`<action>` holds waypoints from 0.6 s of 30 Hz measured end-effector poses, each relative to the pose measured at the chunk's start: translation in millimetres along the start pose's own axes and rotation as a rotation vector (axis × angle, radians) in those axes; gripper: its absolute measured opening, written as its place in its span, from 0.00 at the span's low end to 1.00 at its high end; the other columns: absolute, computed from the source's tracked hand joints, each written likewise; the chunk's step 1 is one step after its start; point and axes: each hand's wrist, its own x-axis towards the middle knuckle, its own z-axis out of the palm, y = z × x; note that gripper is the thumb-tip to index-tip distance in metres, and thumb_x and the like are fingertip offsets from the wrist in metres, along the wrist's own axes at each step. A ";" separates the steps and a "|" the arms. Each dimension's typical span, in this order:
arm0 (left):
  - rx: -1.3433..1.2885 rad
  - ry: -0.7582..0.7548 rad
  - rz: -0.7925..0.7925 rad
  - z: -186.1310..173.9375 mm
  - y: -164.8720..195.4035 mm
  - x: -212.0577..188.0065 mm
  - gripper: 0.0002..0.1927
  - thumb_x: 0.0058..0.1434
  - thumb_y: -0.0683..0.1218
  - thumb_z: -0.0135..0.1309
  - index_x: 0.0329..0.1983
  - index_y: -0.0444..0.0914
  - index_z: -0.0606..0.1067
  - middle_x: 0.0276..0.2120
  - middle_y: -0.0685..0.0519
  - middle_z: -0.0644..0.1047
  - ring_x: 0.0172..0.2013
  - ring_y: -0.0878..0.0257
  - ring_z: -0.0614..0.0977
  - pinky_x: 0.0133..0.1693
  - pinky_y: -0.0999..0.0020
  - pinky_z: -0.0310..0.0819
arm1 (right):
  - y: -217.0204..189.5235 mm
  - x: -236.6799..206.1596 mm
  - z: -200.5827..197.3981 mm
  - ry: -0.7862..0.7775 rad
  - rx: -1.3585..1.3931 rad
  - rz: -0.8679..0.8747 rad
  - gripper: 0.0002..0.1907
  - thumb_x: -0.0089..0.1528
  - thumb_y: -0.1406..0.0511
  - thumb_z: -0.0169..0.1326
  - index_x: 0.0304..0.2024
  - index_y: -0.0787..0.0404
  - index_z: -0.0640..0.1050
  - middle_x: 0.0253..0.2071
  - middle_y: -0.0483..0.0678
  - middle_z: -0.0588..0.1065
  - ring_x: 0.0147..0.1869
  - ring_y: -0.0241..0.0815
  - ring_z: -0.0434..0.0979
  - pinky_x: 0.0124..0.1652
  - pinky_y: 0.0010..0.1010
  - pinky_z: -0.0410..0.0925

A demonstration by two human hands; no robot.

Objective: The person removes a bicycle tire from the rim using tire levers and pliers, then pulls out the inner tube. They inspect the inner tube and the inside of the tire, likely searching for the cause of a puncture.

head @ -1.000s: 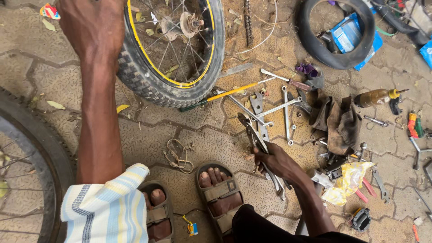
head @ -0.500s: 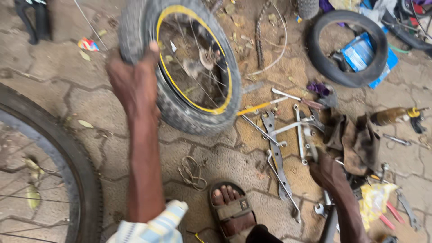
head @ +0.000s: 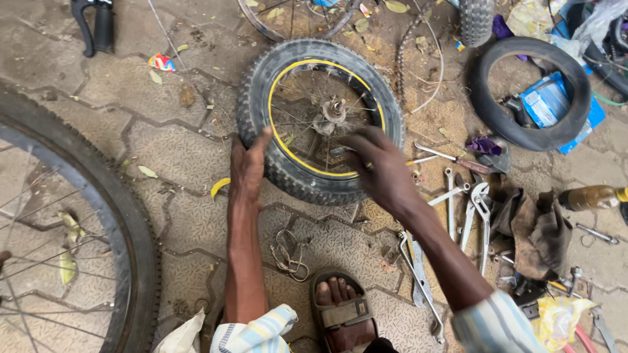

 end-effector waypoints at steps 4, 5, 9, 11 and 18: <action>0.050 -0.030 -0.033 -3.9 6.0 -1.1 0.34 0.49 0.47 0.59 0.62 0.40 0.71 0.55 0.45 0.79 0.57 0.48 0.78 0.60 0.45 0.66 | -15.8 63.1 41.4 -0.087 0.139 -0.156 0.12 0.64 0.71 0.57 0.51 0.66 0.80 0.49 0.55 0.78 0.50 0.51 0.81 0.49 0.39 0.76; 0.020 0.011 -0.017 -2.8 5.2 -1.9 0.32 0.47 0.45 0.59 0.60 0.40 0.72 0.52 0.44 0.80 0.54 0.49 0.80 0.59 0.47 0.67 | -16.4 72.1 48.0 -0.123 0.160 -0.160 0.12 0.64 0.71 0.58 0.51 0.66 0.81 0.47 0.54 0.79 0.48 0.50 0.81 0.48 0.39 0.76; -0.020 0.112 -0.004 4.8 -6.4 -4.9 0.25 0.48 0.38 0.58 0.53 0.36 0.75 0.43 0.44 0.81 0.45 0.49 0.82 0.51 0.50 0.74 | -16.1 81.6 62.6 -0.178 0.134 -0.212 0.10 0.61 0.71 0.60 0.45 0.65 0.81 0.43 0.53 0.76 0.44 0.51 0.79 0.42 0.41 0.75; -0.036 0.118 0.005 6.1 -11.1 -3.0 0.22 0.50 0.38 0.58 0.51 0.34 0.76 0.42 0.43 0.80 0.42 0.50 0.81 0.48 0.51 0.76 | -16.6 78.7 66.1 -0.151 0.122 -0.238 0.10 0.60 0.70 0.61 0.44 0.64 0.81 0.40 0.54 0.73 0.41 0.51 0.78 0.38 0.43 0.74; -0.138 0.149 0.074 7.9 -16.9 0.0 0.23 0.52 0.37 0.61 0.52 0.35 0.73 0.40 0.45 0.81 0.39 0.53 0.82 0.48 0.53 0.74 | -14.2 89.9 72.9 -0.252 0.014 -0.221 0.07 0.59 0.68 0.61 0.39 0.61 0.80 0.40 0.50 0.73 0.35 0.50 0.77 0.30 0.44 0.72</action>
